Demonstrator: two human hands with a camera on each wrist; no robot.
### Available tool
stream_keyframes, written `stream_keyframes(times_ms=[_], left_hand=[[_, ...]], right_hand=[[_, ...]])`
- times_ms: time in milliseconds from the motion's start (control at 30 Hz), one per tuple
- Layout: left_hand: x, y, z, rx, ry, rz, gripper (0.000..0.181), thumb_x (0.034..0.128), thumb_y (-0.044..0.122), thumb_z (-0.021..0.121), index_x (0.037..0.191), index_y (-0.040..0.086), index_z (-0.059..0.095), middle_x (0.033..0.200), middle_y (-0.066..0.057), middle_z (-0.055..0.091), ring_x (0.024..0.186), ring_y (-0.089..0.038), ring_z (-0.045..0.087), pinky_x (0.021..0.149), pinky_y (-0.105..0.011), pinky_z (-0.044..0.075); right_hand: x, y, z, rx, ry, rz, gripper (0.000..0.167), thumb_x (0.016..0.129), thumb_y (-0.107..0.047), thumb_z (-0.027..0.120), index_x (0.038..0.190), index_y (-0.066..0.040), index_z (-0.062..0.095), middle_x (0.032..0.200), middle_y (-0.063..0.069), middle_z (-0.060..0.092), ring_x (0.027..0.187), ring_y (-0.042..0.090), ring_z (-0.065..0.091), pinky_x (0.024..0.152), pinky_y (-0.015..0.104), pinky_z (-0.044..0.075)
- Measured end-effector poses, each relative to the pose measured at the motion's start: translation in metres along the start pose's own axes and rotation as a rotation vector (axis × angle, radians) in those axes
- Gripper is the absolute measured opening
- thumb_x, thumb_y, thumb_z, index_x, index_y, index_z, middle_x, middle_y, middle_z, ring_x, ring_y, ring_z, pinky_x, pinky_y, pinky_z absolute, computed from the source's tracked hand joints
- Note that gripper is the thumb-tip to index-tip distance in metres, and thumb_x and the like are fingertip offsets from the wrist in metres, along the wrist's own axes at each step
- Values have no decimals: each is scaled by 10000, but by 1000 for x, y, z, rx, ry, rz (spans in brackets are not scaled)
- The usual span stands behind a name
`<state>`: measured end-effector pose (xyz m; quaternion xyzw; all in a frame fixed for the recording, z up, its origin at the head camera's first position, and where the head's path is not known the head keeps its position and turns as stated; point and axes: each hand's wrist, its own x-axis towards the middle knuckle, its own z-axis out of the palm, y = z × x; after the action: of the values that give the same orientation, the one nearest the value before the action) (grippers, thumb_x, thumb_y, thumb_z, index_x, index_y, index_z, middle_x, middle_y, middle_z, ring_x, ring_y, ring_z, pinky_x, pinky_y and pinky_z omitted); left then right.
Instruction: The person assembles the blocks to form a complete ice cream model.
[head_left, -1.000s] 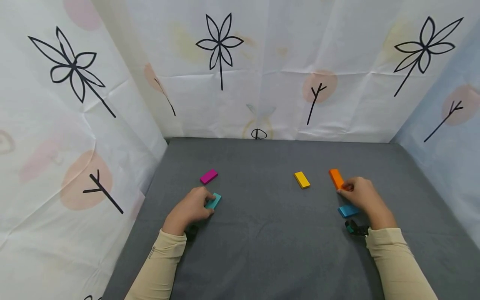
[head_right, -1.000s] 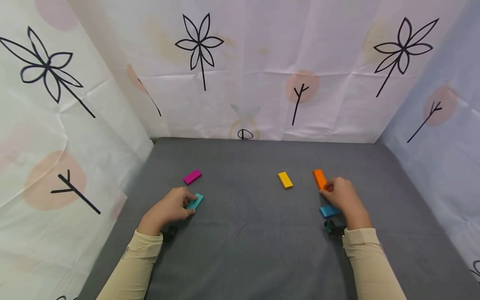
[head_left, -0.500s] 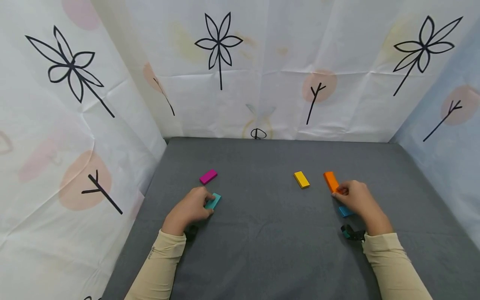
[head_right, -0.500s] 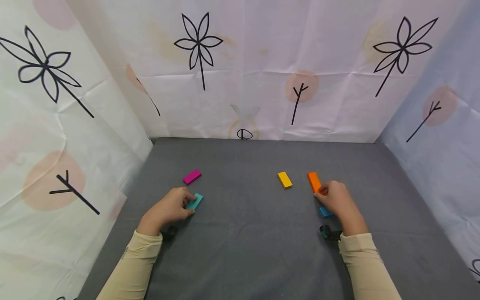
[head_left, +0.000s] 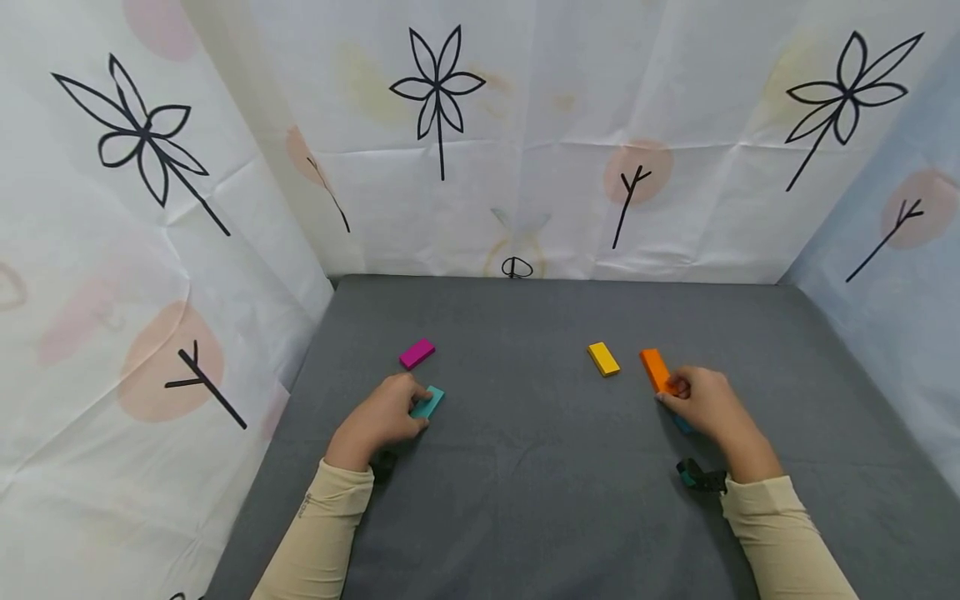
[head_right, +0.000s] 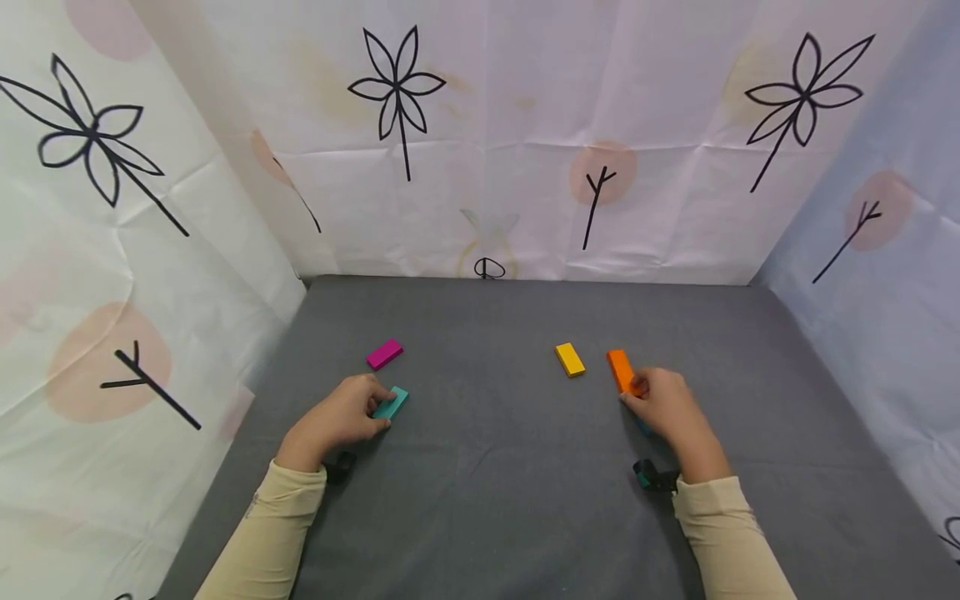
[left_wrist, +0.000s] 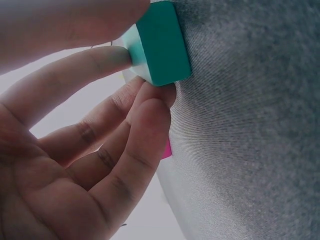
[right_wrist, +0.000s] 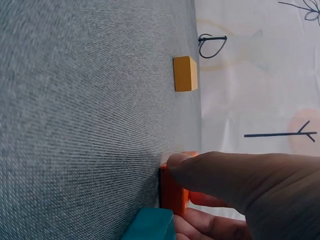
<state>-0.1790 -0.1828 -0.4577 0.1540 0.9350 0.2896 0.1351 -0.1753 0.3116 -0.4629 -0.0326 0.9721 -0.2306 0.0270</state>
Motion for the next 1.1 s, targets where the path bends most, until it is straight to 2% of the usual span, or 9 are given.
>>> stream_keyframes(times_ms=[133, 233, 533, 900, 1100], left_hand=[[1, 0, 2, -4, -2, 2, 421, 883, -4, 822, 1291, -59, 734, 1080, -161, 744, 720, -159, 535, 647, -282, 458], [1, -1, 3, -6, -4, -7, 421, 883, -4, 823, 1292, -57, 735, 1065, -157, 735, 729, -162, 537, 644, -287, 460], [1, -2, 4, -1, 9, 3, 411, 876, -11, 827, 1276, -59, 743, 1083, -170, 728, 760, -166, 549, 662, -298, 483], [0, -2, 2, 1, 14, 5, 413, 873, -11, 830, 1272, -66, 742, 1067, -171, 727, 766, -166, 550, 663, -297, 487], [-1, -3, 2, -11, 12, 5, 416, 878, -9, 826, 1280, -65, 738, 1028, -155, 715, 734, -167, 535, 648, -299, 470]], right_hand=[[-3, 4, 2, 20, 17, 19, 456, 944, -161, 792, 1230, 164, 649, 995, 262, 711, 850, 320, 684, 746, 504, 601], [-6, 6, 3, 46, 25, 25, 496, 947, -177, 791, 1266, 172, 642, 1014, 270, 713, 874, 334, 696, 754, 502, 608], [-9, 5, 3, 76, 20, 23, 488, 958, -194, 789, 1247, 177, 661, 1022, 277, 721, 883, 351, 704, 746, 499, 605], [-12, -7, 11, 54, 31, -3, 462, 939, -176, 798, 1199, 187, 680, 960, 242, 727, 810, 271, 684, 713, 464, 602], [-13, -15, 13, 24, 8, -3, 454, 932, -185, 809, 1182, 176, 694, 928, 204, 729, 769, 219, 649, 680, 421, 582]])
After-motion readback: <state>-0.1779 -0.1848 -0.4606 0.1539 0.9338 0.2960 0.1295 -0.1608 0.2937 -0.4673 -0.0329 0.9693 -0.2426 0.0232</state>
